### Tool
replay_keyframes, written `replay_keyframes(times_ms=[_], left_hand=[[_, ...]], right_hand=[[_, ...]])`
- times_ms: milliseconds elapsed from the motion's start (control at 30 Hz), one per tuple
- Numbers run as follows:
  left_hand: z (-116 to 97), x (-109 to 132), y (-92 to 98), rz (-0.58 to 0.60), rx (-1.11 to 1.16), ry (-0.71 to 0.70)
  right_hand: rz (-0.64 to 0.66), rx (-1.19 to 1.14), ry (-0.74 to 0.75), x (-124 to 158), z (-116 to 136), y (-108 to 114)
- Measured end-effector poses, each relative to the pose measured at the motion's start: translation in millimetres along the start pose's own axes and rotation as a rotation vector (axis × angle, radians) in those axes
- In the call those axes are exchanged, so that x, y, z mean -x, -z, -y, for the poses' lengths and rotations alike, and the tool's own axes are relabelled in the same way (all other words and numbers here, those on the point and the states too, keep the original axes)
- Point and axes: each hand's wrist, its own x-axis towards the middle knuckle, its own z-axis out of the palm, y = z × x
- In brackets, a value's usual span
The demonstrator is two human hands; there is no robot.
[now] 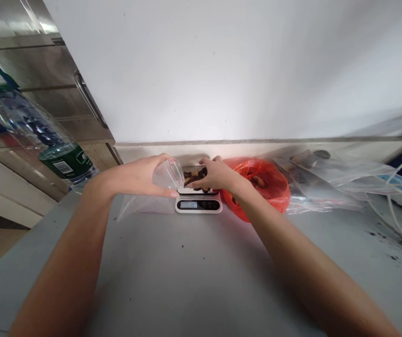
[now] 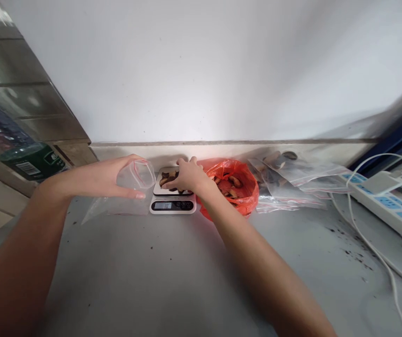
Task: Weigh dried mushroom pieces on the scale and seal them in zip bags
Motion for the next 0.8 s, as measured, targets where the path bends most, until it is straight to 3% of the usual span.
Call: replay_keyframes(times_ms=[133,267,800], left_hand=[[-3.2,1.2,1.6,0.057,0.027,0.062],[-4.9,-0.6,0.6,0.067,0.024,0.028],[-10.3,-2.3,-1.9,0.111,0.062,-0.032]], right_hand=[[-0.030,0.094,0.036,-7.4,-0.2,-10.2],[-0.038,0.103,0.052,-10.3,-1.2,-13.1],[-0.025,0.037,0.076,-4.7,-2.4,-3.8]])
